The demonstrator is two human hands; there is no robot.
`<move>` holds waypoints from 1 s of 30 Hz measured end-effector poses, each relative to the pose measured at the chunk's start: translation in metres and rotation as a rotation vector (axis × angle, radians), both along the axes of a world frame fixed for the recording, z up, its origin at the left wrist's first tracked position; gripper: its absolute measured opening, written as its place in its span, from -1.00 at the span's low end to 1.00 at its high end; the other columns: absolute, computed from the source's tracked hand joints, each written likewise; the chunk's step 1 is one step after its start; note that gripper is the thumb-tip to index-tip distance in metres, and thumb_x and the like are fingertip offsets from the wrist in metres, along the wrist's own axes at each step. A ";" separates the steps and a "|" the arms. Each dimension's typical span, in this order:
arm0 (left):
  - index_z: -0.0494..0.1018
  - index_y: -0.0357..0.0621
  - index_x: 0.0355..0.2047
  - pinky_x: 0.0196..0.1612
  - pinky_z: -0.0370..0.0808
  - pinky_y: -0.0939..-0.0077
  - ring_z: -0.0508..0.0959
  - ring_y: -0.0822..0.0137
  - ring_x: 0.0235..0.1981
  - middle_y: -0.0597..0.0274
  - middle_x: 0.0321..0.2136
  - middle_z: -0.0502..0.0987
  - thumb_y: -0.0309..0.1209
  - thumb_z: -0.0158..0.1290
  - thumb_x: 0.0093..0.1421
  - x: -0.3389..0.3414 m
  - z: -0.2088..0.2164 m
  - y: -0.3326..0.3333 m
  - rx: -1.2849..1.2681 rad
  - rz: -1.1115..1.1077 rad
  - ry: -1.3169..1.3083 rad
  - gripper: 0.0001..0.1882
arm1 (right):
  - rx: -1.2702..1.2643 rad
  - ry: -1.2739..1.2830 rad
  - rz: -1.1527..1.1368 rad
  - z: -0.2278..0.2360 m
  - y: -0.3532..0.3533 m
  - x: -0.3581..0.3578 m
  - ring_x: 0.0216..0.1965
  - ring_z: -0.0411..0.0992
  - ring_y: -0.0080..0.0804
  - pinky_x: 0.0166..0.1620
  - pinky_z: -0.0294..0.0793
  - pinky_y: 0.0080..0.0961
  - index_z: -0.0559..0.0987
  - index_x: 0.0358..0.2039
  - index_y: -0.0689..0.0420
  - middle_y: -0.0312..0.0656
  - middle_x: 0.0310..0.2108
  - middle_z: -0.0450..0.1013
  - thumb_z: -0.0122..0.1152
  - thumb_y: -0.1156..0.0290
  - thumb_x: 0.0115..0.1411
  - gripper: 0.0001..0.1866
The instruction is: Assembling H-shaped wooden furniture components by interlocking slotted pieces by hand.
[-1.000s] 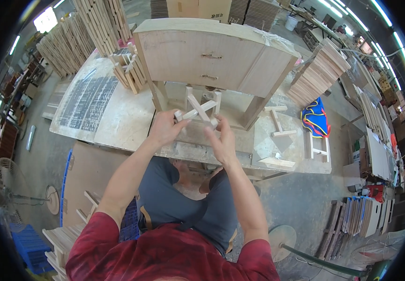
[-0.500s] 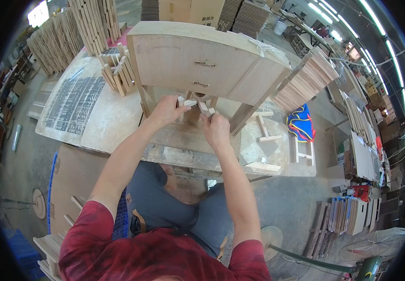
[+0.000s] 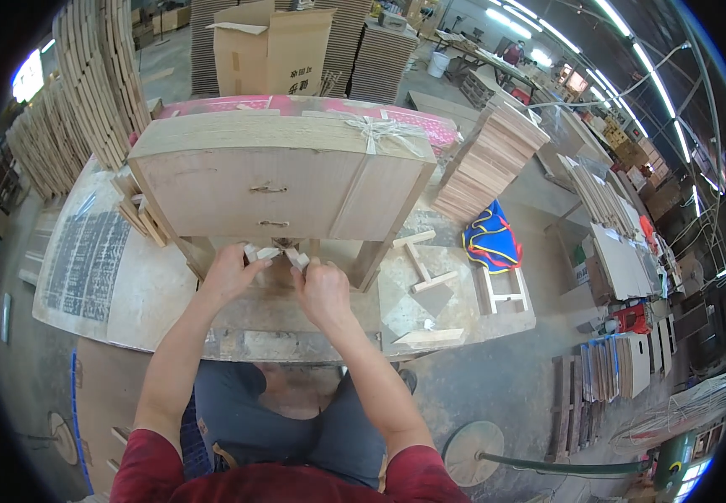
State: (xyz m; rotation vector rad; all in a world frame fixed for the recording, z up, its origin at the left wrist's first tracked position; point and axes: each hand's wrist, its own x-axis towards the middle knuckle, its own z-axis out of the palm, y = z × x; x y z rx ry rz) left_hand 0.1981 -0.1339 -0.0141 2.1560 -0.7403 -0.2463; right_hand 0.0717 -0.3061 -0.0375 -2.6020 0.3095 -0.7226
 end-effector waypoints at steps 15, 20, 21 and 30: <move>0.57 -0.30 -0.43 -0.21 0.53 0.11 0.64 -0.09 -0.34 -0.13 -0.46 0.62 -0.14 0.31 0.13 0.010 0.000 -0.007 0.005 0.023 -0.050 -0.61 | -0.033 0.167 -0.057 0.021 -0.005 0.010 -0.37 0.57 0.20 -0.23 0.54 -0.01 0.62 -0.44 0.32 0.18 -0.51 0.55 0.33 0.15 0.21 -0.60; 0.58 -0.28 -0.42 -0.20 0.53 0.09 0.64 -0.08 -0.32 -0.13 -0.44 0.62 -0.14 0.33 0.10 0.010 0.003 -0.008 -0.002 0.007 -0.010 -0.61 | -0.011 0.166 -0.037 0.022 -0.008 0.006 -0.35 0.57 0.20 -0.19 0.54 -0.01 0.65 -0.45 0.32 0.19 -0.50 0.56 0.35 0.12 0.20 -0.57; 0.58 -0.28 -0.42 -0.20 0.53 0.09 0.64 -0.08 -0.32 -0.13 -0.44 0.62 -0.14 0.33 0.10 0.008 0.002 -0.007 -0.009 0.009 -0.015 -0.61 | -0.006 0.158 -0.011 0.020 -0.008 0.002 -0.35 0.57 0.20 -0.20 0.54 -0.01 0.65 -0.45 0.33 0.19 -0.50 0.56 0.35 0.11 0.20 -0.56; 0.60 -0.25 -0.35 -0.29 0.52 0.13 0.64 -0.01 -0.41 -0.07 -0.49 0.59 -0.22 0.31 0.10 -0.034 0.004 0.076 -0.042 -0.043 -0.110 -0.69 | 0.177 0.274 0.307 0.053 0.049 -0.058 -0.41 0.60 -0.09 -0.26 0.55 -0.25 0.57 -0.08 0.40 0.09 -0.46 0.59 0.35 0.28 0.21 -0.57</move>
